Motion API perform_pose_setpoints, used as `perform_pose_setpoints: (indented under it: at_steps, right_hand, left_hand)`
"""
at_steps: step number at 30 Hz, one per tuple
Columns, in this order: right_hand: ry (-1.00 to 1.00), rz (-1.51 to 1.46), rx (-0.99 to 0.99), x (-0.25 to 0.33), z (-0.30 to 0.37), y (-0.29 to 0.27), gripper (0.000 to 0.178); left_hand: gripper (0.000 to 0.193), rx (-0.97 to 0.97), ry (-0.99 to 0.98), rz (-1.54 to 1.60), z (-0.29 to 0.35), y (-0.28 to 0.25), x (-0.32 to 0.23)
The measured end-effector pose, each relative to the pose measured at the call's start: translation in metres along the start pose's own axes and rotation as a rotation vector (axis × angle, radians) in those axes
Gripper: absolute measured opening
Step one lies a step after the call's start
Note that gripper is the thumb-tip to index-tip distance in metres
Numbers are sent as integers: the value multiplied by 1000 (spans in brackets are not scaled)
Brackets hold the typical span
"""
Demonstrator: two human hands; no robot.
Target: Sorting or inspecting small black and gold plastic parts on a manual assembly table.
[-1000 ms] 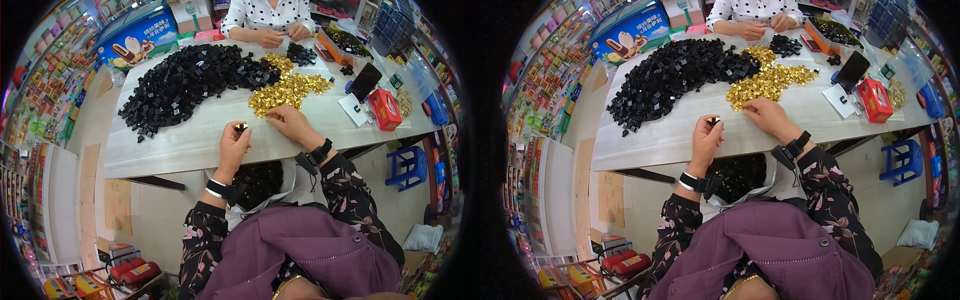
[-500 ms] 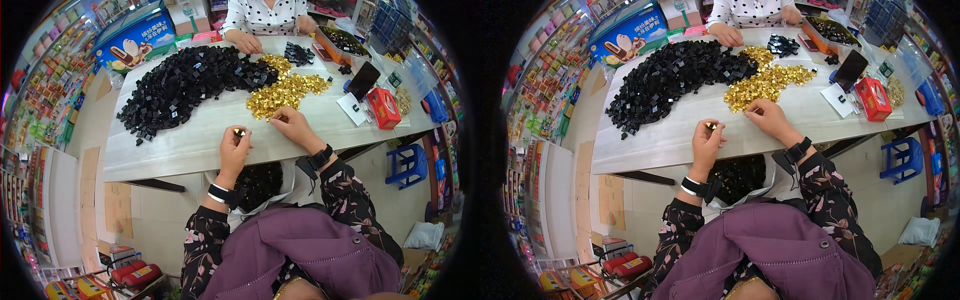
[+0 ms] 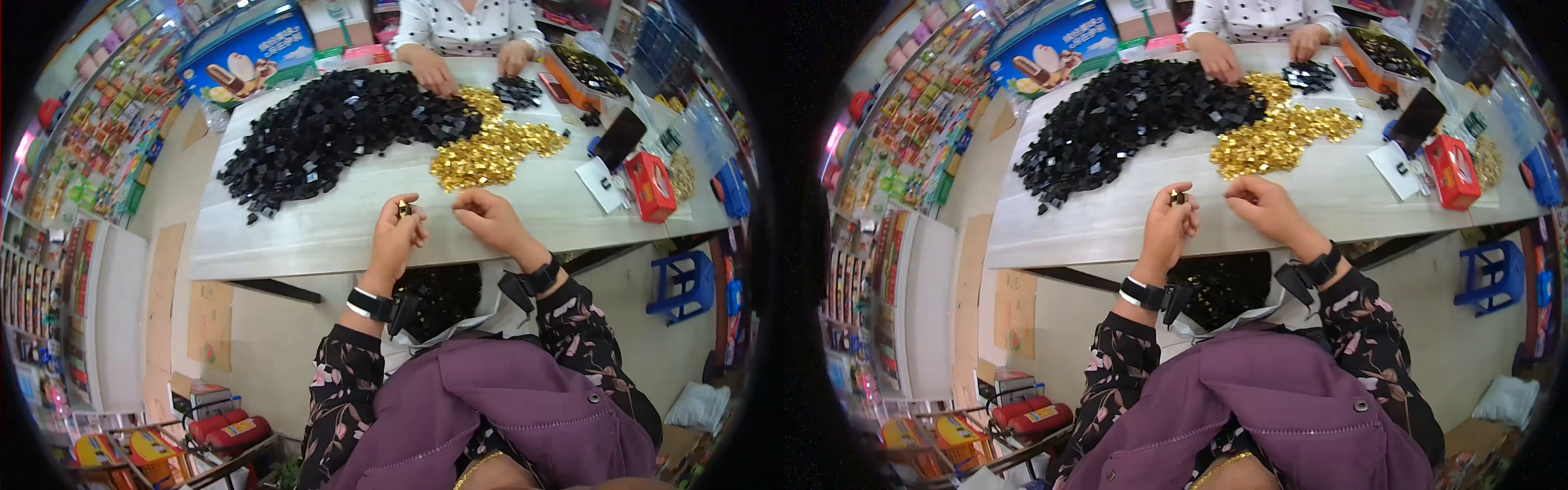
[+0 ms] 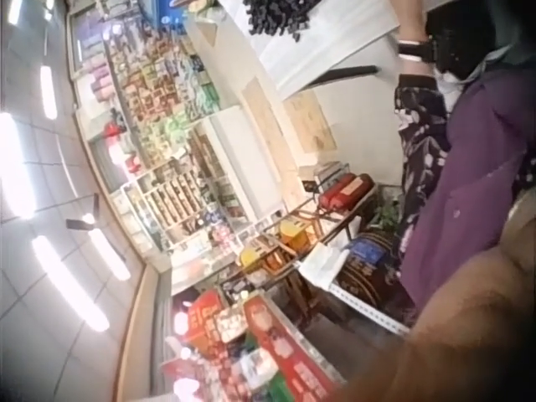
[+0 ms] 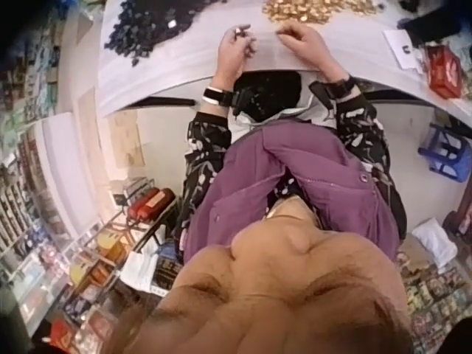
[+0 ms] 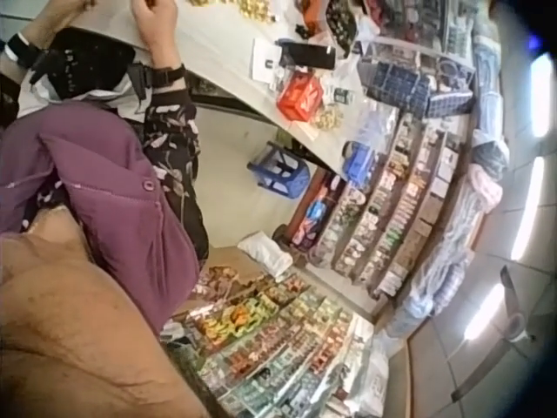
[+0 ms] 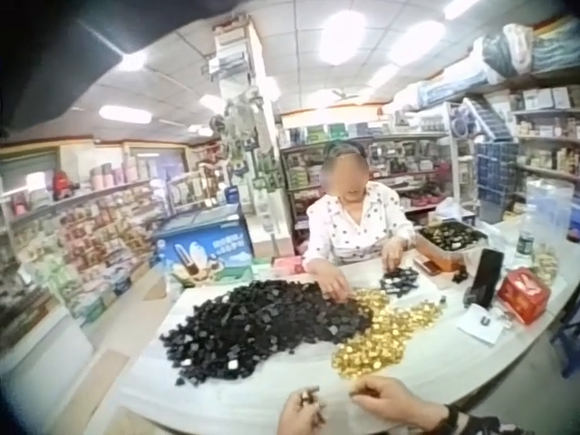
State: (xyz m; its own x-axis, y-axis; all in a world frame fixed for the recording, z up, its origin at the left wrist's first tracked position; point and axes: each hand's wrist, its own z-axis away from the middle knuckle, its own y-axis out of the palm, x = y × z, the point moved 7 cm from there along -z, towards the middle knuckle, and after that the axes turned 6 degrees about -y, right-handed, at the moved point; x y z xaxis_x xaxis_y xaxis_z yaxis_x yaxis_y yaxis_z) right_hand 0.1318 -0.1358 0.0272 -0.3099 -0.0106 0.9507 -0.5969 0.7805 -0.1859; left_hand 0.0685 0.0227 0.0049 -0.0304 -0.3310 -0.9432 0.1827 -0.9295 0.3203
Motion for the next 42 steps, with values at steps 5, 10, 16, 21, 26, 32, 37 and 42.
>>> perform_pose_setpoints:
  at_steps: [5,10,16,21,26,32,37,42]
  right_hand:
    - [11,187,-69,-11,14,0,13]
    - [-32,266,-82,-1,12,7,14]
    - [-109,289,-98,5,13,2,11]
    - [-134,292,-88,6,14,3,11]
    - [-91,294,-88,12,14,3,12]
    - [-101,271,-89,5,15,2,12]
    - [-115,297,-91,5,15,2,13]
    - [-163,297,-120,13,17,2,12]
  left_hand:
    - [20,-173,-135,226,-20,-70,-20]
    - [23,-442,101,-866,-46,-135,-87]
    - [25,-654,202,-1790,-50,-117,-115]
    - [26,-472,100,-1862,-67,-110,-92]
    - [26,-346,160,-1560,-62,-103,-72]
    - [30,-364,163,-1330,-50,-100,-80]
    - [31,-316,98,-1609,-44,-74,-74]
    - [26,-141,105,-1602,-41,-49,-62]
